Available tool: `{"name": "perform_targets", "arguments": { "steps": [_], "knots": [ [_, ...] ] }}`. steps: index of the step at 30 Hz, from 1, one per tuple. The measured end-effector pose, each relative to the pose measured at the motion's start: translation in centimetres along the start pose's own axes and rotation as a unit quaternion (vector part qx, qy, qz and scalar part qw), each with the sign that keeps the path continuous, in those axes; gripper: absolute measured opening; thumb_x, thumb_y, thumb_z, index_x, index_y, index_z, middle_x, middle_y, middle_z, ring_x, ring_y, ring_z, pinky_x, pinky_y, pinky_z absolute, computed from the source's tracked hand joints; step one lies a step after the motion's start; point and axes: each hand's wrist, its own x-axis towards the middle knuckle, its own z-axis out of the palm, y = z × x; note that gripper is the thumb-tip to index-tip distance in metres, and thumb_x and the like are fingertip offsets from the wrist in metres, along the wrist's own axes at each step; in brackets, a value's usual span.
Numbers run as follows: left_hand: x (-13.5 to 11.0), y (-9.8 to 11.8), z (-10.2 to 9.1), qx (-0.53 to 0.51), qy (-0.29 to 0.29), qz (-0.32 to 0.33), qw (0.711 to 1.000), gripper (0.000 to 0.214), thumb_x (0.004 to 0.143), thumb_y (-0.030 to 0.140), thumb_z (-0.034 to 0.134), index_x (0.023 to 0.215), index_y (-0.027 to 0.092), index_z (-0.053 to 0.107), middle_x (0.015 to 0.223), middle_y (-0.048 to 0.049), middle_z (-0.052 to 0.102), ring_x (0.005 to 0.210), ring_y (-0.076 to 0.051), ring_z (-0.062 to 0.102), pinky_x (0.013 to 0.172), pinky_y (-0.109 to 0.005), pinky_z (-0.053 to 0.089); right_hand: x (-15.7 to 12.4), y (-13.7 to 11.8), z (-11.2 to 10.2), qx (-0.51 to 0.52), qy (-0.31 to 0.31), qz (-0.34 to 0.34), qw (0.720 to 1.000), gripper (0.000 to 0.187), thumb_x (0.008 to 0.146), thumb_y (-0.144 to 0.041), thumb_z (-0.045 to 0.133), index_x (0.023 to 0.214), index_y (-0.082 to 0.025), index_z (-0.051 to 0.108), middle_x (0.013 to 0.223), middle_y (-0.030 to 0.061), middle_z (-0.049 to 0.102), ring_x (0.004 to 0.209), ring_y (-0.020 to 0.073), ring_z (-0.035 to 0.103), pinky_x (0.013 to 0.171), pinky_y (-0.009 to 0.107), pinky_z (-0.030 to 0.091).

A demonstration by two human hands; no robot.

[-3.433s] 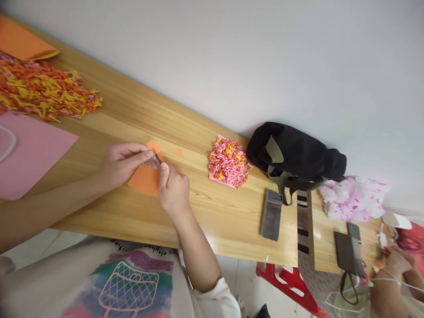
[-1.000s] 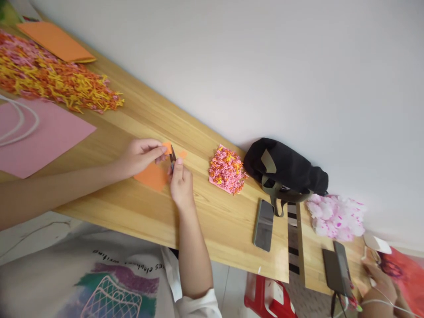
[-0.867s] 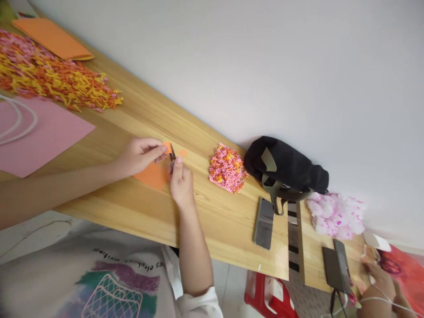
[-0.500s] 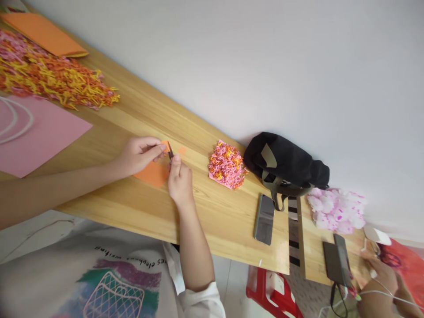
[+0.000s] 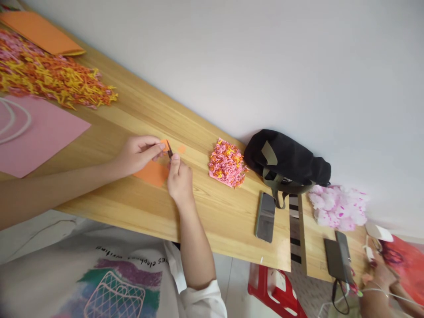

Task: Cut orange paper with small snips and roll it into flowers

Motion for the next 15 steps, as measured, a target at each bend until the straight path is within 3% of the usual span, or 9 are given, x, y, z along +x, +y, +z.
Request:
{"name": "perform_targets", "arguments": {
  "steps": [15],
  "knots": [
    [0.14,0.03,0.06,-0.042,0.003,-0.022,0.999,0.025,0.078,0.029,0.056,0.056,0.017,0.057,0.052,0.0023,0.051,0.051,-0.011,0.047,0.051,-0.024,0.036,0.11,0.12,0.05,-0.005,0.007,-0.022,1.0,0.059,0.093,-0.066,0.017,0.058,-0.023,0.037,0.055,-0.0007,0.043,0.053,0.0132,0.04,0.055,0.028,0.026]
  ]
}}
